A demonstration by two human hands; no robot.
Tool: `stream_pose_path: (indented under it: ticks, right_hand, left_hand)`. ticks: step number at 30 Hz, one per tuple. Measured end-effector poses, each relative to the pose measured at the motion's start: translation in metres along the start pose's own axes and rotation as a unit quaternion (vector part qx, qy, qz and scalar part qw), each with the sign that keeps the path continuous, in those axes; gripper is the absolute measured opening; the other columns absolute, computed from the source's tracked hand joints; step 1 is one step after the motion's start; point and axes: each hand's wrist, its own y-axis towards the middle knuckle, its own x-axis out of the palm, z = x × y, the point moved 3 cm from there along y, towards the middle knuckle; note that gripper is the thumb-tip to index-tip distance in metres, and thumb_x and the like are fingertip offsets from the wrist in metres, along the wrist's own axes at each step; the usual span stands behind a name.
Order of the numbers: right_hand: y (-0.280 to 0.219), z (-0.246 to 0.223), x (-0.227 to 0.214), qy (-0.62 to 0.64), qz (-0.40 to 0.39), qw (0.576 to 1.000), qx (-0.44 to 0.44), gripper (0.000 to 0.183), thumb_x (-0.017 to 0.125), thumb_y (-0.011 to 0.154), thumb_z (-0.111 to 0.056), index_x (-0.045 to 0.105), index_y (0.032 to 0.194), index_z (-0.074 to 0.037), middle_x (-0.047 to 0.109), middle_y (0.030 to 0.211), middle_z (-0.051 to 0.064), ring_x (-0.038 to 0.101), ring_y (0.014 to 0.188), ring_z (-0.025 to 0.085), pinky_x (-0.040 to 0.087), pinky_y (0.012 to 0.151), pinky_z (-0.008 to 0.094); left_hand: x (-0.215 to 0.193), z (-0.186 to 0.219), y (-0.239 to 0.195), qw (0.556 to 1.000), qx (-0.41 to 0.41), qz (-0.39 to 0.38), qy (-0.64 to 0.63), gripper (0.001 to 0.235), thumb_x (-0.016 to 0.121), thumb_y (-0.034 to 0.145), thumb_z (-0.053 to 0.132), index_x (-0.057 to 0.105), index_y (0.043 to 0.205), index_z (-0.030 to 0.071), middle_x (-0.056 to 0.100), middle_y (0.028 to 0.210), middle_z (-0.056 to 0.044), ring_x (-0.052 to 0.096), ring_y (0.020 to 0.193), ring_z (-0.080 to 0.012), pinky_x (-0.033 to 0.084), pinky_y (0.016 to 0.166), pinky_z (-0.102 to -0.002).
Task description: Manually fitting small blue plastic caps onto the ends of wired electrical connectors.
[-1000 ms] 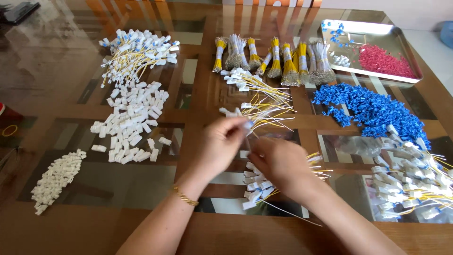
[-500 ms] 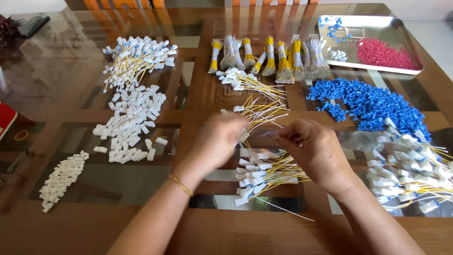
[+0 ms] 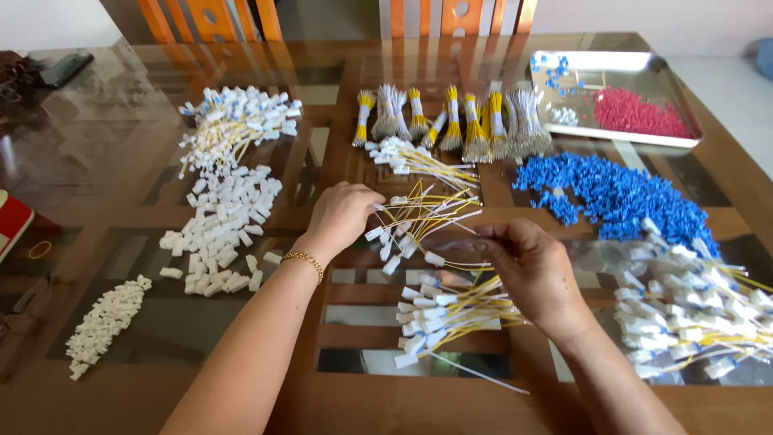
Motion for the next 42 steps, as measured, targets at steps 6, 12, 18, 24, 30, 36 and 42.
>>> stream_pose_path:
  ticks: [6, 12, 18, 24, 30, 36, 42]
  right_hand:
    - [0.000, -0.001, 0.001, 0.026, 0.012, 1.000, 0.005, 0.009, 0.081, 0.087, -0.009, 0.081, 0.096, -0.008, 0.077, 0.080, 0.007, 0.078, 0.080, 0.018, 0.061, 0.073, 0.034]
    - [-0.001, -0.003, 0.006, 0.023, 0.006, 1.000, 0.003, 0.010, 0.081, 0.087, -0.008, 0.081, 0.097, -0.008, 0.077, 0.082, 0.010, 0.079, 0.085, 0.022, 0.062, 0.072, 0.035]
    - [-0.001, -0.004, 0.012, 0.079, 0.008, 0.995, 0.056, 0.019, 0.083, 0.086, -0.009, 0.079, 0.105, -0.005, 0.078, 0.079, 0.007, 0.076, 0.077, 0.014, 0.062, 0.073, 0.032]
    - [-0.006, -0.020, 0.008, 0.193, -0.007, 0.980, 0.042, 0.014, 0.081, 0.085, -0.001, 0.079, 0.099, 0.000, 0.074, 0.068, 0.010, 0.070, 0.068, 0.012, 0.061, 0.067, 0.028]
    - [-0.012, -0.058, 0.016, 0.231, -0.026, 0.971, -0.049, 0.010, 0.079, 0.085, 0.002, 0.079, 0.094, 0.000, 0.071, 0.071, 0.009, 0.066, 0.070, 0.011, 0.062, 0.070, 0.031]
    - [-0.014, -0.074, 0.026, 0.197, -0.022, 0.975, -0.099, 0.009, 0.081, 0.084, 0.001, 0.080, 0.092, -0.001, 0.074, 0.077, 0.012, 0.073, 0.071, 0.015, 0.062, 0.070, 0.031]
    - [-0.013, -0.058, 0.029, 0.158, -0.010, 0.982, -0.105, 0.007, 0.081, 0.085, -0.001, 0.081, 0.092, -0.002, 0.072, 0.079, 0.011, 0.073, 0.070, 0.015, 0.062, 0.068, 0.029]
  left_hand:
    - [-0.001, -0.022, 0.005, 0.998, -0.042, 0.044, 0.027, 0.026, 0.069, 0.091, 0.022, 0.076, 0.113, 0.034, 0.072, 0.110, 0.007, 0.067, 0.102, -0.0217, 0.055, 0.085, -0.037]
    - [-0.026, 0.005, -0.007, 0.998, -0.043, 0.026, -0.029, 0.023, 0.066, 0.096, 0.019, 0.076, 0.116, 0.025, 0.068, 0.115, -0.004, 0.066, 0.108, -0.0296, 0.052, 0.090, -0.043]
    - [-0.009, 0.004, -0.032, 0.999, -0.036, -0.023, -0.019, 0.019, 0.074, 0.089, 0.027, 0.078, 0.106, 0.019, 0.072, 0.110, -0.006, 0.068, 0.103, -0.0317, 0.056, 0.088, -0.042]
    - [-0.056, 0.030, -0.043, 0.975, -0.131, -0.008, -0.182, 0.020, 0.073, 0.091, 0.028, 0.077, 0.109, 0.019, 0.076, 0.096, -0.010, 0.074, 0.087, -0.0293, 0.060, 0.074, -0.040]
    - [-0.086, 0.091, -0.067, 0.778, -0.150, -0.031, -0.610, 0.030, 0.074, 0.089, 0.011, 0.073, 0.116, -0.003, 0.079, 0.096, -0.020, 0.075, 0.077, -0.0197, 0.064, 0.070, -0.030]
    - [-0.064, 0.122, -0.076, 0.736, -0.125, -0.030, -0.664, 0.023, 0.077, 0.089, 0.004, 0.076, 0.111, -0.003, 0.078, 0.082, -0.022, 0.073, 0.071, -0.0179, 0.066, 0.071, -0.031]
    - [-0.056, 0.120, -0.082, 0.777, -0.108, -0.013, -0.620, 0.026, 0.076, 0.090, 0.007, 0.076, 0.116, 0.001, 0.077, 0.085, -0.019, 0.073, 0.073, -0.0156, 0.066, 0.070, -0.031]
